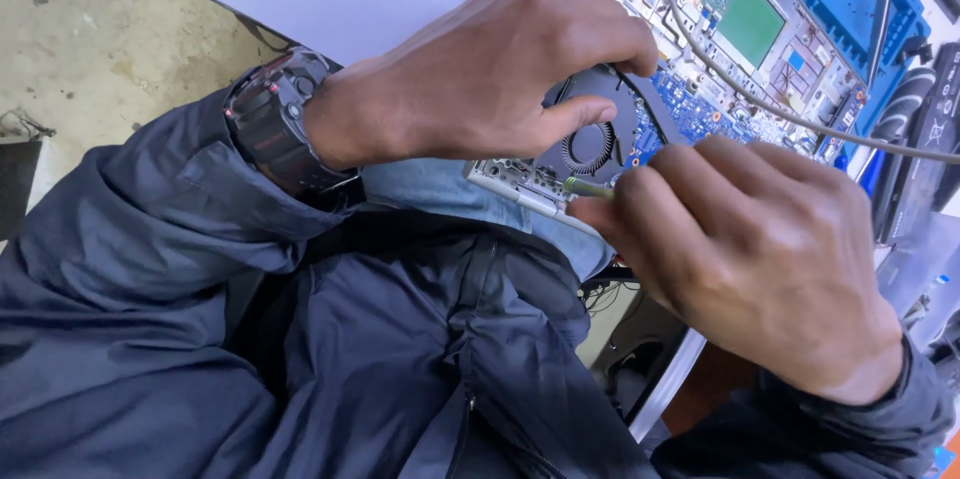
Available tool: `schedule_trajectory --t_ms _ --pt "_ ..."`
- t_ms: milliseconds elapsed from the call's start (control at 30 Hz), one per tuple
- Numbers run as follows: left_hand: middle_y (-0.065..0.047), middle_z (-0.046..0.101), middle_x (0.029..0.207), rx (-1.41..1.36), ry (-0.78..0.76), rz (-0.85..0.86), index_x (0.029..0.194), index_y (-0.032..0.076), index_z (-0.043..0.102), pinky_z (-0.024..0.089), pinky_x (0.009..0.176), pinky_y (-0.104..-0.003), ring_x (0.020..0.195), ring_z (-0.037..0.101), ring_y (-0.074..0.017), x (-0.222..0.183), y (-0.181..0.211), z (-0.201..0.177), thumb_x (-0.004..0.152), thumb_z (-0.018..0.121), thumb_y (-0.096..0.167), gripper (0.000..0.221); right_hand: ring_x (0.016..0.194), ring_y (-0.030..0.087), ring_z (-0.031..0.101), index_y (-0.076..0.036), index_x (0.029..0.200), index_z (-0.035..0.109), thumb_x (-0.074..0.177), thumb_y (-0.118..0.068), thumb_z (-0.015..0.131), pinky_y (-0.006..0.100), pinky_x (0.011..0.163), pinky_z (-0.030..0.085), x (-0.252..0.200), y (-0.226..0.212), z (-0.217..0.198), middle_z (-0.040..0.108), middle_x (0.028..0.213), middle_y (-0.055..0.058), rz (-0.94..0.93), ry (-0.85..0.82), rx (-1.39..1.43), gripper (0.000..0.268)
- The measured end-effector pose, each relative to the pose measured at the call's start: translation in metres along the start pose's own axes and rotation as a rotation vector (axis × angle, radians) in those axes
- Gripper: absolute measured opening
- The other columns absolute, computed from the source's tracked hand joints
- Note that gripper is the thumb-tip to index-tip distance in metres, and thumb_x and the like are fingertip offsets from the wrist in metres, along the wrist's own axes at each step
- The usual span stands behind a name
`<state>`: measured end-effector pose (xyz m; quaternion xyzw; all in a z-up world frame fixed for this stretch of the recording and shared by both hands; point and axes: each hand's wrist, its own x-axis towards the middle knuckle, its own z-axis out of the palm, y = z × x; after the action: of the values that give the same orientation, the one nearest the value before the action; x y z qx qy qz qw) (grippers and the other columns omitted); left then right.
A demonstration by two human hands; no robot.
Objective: Technician disassembling a laptop motherboard by carefully disconnecting ribbon cables and removing the cooling fan using prying tools.
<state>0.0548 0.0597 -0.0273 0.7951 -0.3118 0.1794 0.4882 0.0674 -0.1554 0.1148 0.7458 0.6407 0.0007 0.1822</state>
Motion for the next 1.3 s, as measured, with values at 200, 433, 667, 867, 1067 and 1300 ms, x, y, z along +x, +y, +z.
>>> schedule_trajectory --t_ms 200,433,667,867,1067,1300 --pt "-0.016 0.07 0.116 -0.004 0.01 0.012 0.12 0.003 0.064 0.047 0.095 -0.053 0.109 0.063 -0.0393 0.003 0.0 -0.001 0.1 0.073 0.007 0.023 0.09 0.023 0.074 -0.008 0.128 0.065 0.111 -0.024 0.059 0.034 0.064 0.059 0.012 0.001 -0.014 0.071 0.115 0.006 -0.066 0.015 0.084 0.024" --pt "-0.017 0.07 0.118 -0.012 0.009 0.0 0.12 0.003 0.064 0.046 0.093 -0.053 0.109 0.063 -0.0392 0.001 -0.001 0.001 0.1 0.072 0.006 0.022 0.072 0.022 0.059 -0.017 0.104 0.061 0.113 -0.039 0.062 0.04 0.061 0.05 -0.002 -0.002 0.001 0.06 0.088 0.003 -0.002 0.009 0.109 0.024" --pt "-0.017 0.065 0.125 0.009 -0.026 -0.017 0.127 0.006 0.061 0.048 0.103 -0.057 0.117 0.059 -0.0403 0.001 0.0 -0.001 0.106 0.069 0.01 0.022 0.076 0.026 0.061 -0.007 0.129 0.066 0.11 -0.025 0.062 0.042 0.061 0.048 -0.001 -0.004 0.007 0.064 0.099 0.009 -0.068 0.123 0.304 0.027" --pt "-0.017 0.063 0.128 0.014 -0.04 -0.023 0.131 0.007 0.059 0.05 0.107 -0.059 0.12 0.058 -0.0408 -0.003 -0.001 0.001 0.11 0.065 0.011 0.022 0.082 0.029 0.064 -0.003 0.133 0.063 0.109 -0.008 0.053 0.043 0.066 0.051 -0.001 -0.005 0.012 0.066 0.103 0.014 -0.022 0.214 0.495 0.026" --pt "-0.017 0.065 0.12 0.016 -0.077 0.007 0.123 0.002 0.064 0.045 0.098 -0.053 0.113 0.06 -0.0385 0.0 0.011 -0.009 0.104 0.069 0.01 0.021 0.093 0.033 0.072 0.0 0.125 0.068 0.104 -0.008 0.066 0.047 0.075 0.058 -0.032 -0.01 0.008 0.071 0.107 0.019 0.147 0.269 0.58 0.023" --pt "-0.011 0.064 0.1 0.464 -0.201 0.033 0.092 0.004 0.067 0.047 0.074 -0.041 0.093 0.056 -0.0297 -0.014 0.074 -0.03 0.104 0.069 0.006 0.012 0.071 0.029 0.065 0.004 0.106 0.076 0.098 0.002 0.065 0.04 0.063 0.05 -0.076 -0.025 0.031 0.07 0.092 0.02 0.313 0.429 0.643 0.013"
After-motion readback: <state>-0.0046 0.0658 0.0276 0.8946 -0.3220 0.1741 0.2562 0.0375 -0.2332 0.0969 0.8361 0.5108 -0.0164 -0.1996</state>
